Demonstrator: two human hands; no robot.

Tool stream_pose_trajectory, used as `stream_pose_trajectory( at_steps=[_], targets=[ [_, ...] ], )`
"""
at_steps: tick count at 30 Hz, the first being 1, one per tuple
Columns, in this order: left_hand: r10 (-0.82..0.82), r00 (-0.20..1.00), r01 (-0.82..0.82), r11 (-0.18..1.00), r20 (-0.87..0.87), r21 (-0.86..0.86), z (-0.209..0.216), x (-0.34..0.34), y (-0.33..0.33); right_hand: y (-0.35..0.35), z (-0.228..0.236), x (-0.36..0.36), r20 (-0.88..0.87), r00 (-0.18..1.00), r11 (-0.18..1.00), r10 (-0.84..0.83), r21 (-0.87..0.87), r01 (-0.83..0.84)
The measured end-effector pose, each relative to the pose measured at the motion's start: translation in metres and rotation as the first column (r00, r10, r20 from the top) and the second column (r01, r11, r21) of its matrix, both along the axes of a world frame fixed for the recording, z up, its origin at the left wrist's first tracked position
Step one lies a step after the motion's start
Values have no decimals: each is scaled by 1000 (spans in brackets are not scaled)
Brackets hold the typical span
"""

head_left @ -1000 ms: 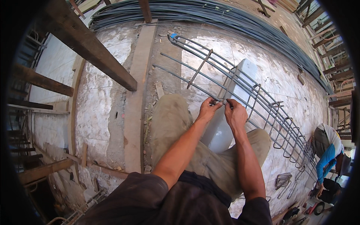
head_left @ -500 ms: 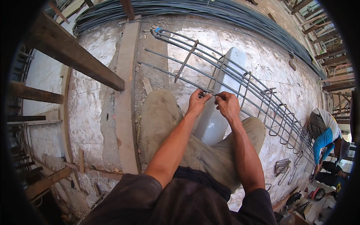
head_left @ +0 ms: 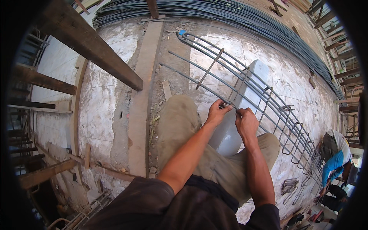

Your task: The person assembles a rebar cage by positioning metal bars into a rectangular framework and securing the intersections with wire using pliers.

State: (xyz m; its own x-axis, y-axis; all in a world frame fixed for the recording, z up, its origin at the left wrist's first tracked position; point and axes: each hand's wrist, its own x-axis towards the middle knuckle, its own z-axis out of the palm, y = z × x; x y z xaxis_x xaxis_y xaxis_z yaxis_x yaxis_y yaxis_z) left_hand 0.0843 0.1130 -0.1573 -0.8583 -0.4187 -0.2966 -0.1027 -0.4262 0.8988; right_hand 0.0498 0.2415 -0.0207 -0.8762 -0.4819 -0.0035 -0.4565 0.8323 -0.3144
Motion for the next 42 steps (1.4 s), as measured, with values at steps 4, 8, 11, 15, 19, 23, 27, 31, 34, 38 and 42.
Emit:
stream_pose_trajectory(
  at_steps=[4, 8, 11, 15, 19, 23, 27, 31, 34, 38, 42],
  targets=[
    [32, 999, -33, 999, -20, -21, -3, 0, 1, -7, 5, 0, 96, 994, 998, -52, -29, 55],
    [2, 1000, 0, 998, 30, -65, 5, 0, 3, -3, 8, -3, 120, 992, 999, -24, -39, 29],
    [-1, 1000, 3, 998, 26, -69, 6, 0, 2, -5, 10, -2, 85, 996, 999, 9, -36, -6],
    [-3, 999, 8, 995, 50, -98, 5, 0, 1, -10, 10, -4, 6, 999, 999, 38, -13, -38],
    [5, 999, 1, 994, 52, -113, 4, -1, 1, -15, 7, -4, 71, 997, 1000, -8, -29, 10],
    [-11, 1000, 12, 999, 14, -50, 2, -2, 2, -15, 0, -4, 39, 999, 996, 1, -92, 3],
    [-1, 1000, 1, 999, -4, -54, -2, -1, 0, -20, -2, -5, 43, 999, 994, -2, -106, 7],
    [-19, 1000, 20, 995, 17, -102, 3, -2, 4, -15, -5, -7, 26, 1000, 994, -10, -107, 13],
    [-8, 1000, 9, 994, 13, -105, 0, -1, 1, -20, -2, -5, 52, 998, 994, -16, -105, 22],
    [-11, 1000, 14, 993, 18, -121, 0, 0, 1, -19, -4, -5, 54, 998, 995, -21, -98, 26],
    [-7, 1000, 9, 992, 15, -128, 2, 0, 2, -18, -6, -5, 44, 999, 994, -24, -107, 29]
  ],
)
